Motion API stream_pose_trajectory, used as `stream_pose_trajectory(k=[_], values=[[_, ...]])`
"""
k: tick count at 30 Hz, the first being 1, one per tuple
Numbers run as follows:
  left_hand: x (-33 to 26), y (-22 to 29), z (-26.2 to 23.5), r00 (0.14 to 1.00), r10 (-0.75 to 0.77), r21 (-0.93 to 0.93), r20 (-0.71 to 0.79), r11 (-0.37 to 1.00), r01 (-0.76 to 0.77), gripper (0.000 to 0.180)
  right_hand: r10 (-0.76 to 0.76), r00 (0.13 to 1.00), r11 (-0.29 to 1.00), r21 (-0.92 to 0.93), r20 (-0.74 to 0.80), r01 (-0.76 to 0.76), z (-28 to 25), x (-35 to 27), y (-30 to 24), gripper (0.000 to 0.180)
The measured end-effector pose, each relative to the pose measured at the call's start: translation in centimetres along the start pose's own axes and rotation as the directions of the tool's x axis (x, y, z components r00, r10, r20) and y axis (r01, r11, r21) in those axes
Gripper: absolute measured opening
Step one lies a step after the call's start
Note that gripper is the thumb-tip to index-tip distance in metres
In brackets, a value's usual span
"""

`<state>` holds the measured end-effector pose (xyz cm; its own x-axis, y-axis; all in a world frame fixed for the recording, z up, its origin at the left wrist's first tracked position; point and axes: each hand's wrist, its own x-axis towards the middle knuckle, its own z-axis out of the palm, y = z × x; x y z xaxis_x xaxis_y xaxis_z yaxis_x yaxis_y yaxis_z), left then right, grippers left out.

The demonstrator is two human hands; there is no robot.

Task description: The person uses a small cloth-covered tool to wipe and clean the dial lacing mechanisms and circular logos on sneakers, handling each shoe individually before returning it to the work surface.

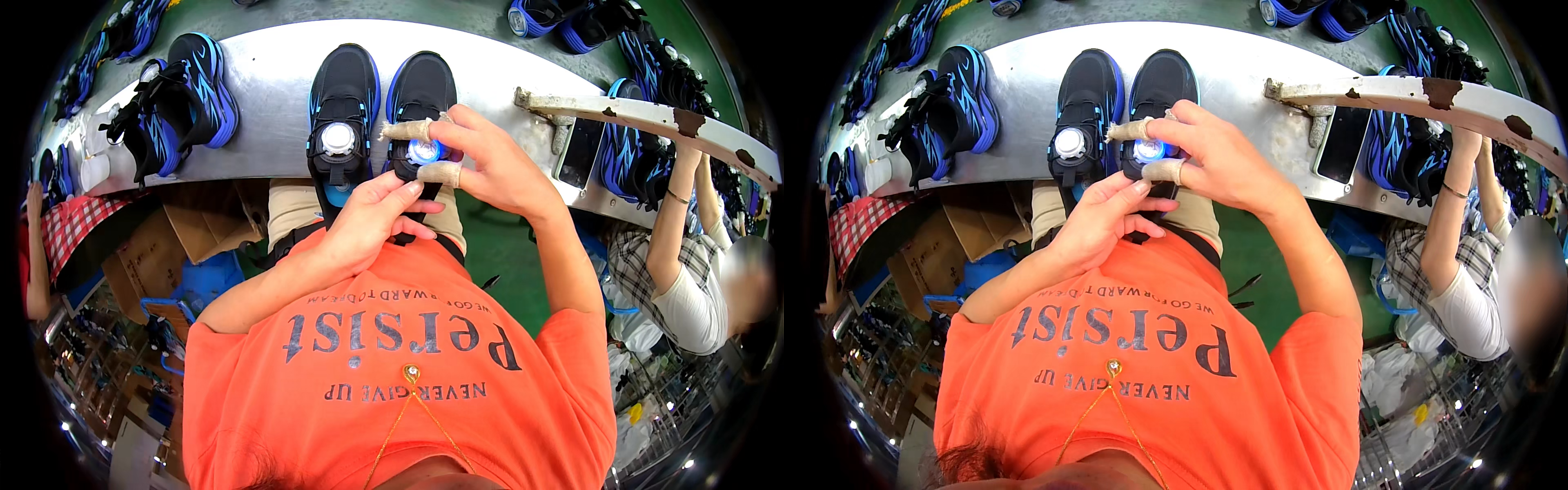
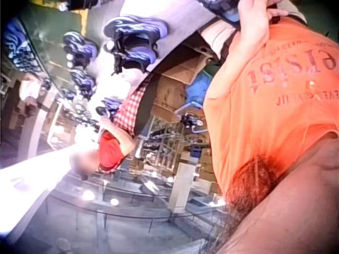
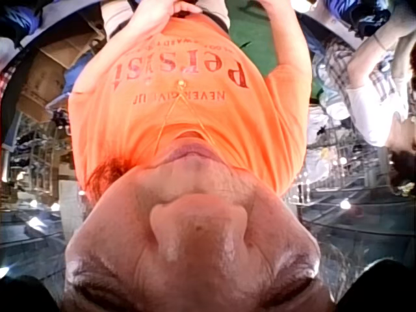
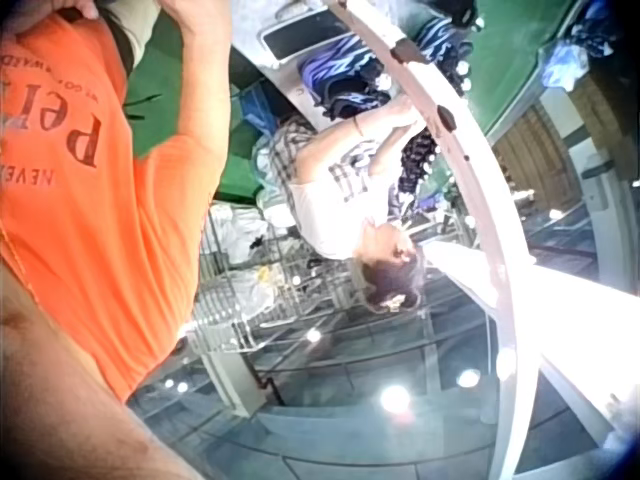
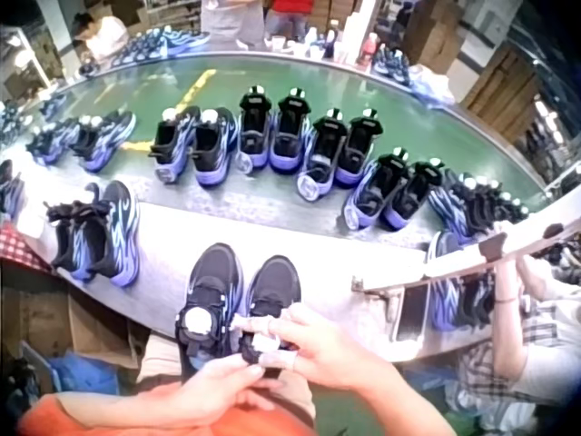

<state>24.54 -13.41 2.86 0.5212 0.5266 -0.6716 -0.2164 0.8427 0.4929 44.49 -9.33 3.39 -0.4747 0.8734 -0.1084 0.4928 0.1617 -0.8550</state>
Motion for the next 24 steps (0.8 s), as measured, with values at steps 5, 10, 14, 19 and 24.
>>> stream_pose_trajectory(k=[5, 10, 14, 19, 24], values=[[-0.1, 0.4, 0.1, 1.000, -0.015, 0.002, -0.009, 1.000, 0.015, 0.028, 0.016, 0.994, 0.998, 0.066, -0.112, -0.009, 1.4, -0.3, 0.4, 0.035], [-0.4, 0.8, -0.1, 0.999, -0.042, 0.055, 0.001, 0.998, 0.042, 0.029, 0.216, 0.975, 0.925, 0.306, 0.061, -0.224, 0.0, 0.0, 0.2, 0.033], [-0.4, 1.3, 0.4, 0.996, -0.074, 0.091, -0.045, 0.993, 0.078, 0.032, 0.184, 0.981, 0.932, 0.329, -0.070, -0.151, 0.0, 1.5, 3.5, 0.029], [0.0, 0.0, 0.0, 0.984, 0.165, 0.489, -0.066, 0.865, -0.112, 0.031, 0.289, 0.957, 0.867, 0.428, -0.017, -0.254, 1.1, 2.2, 4.6, 0.031], [0.1, 0.2, -0.4, 0.989, 0.138, 0.549, -0.051, 0.831, -0.088, 0.031, 0.036, 0.984, 0.976, 0.220, -0.172, 0.003, 0.7, 1.7, 5.4, 0.035]])
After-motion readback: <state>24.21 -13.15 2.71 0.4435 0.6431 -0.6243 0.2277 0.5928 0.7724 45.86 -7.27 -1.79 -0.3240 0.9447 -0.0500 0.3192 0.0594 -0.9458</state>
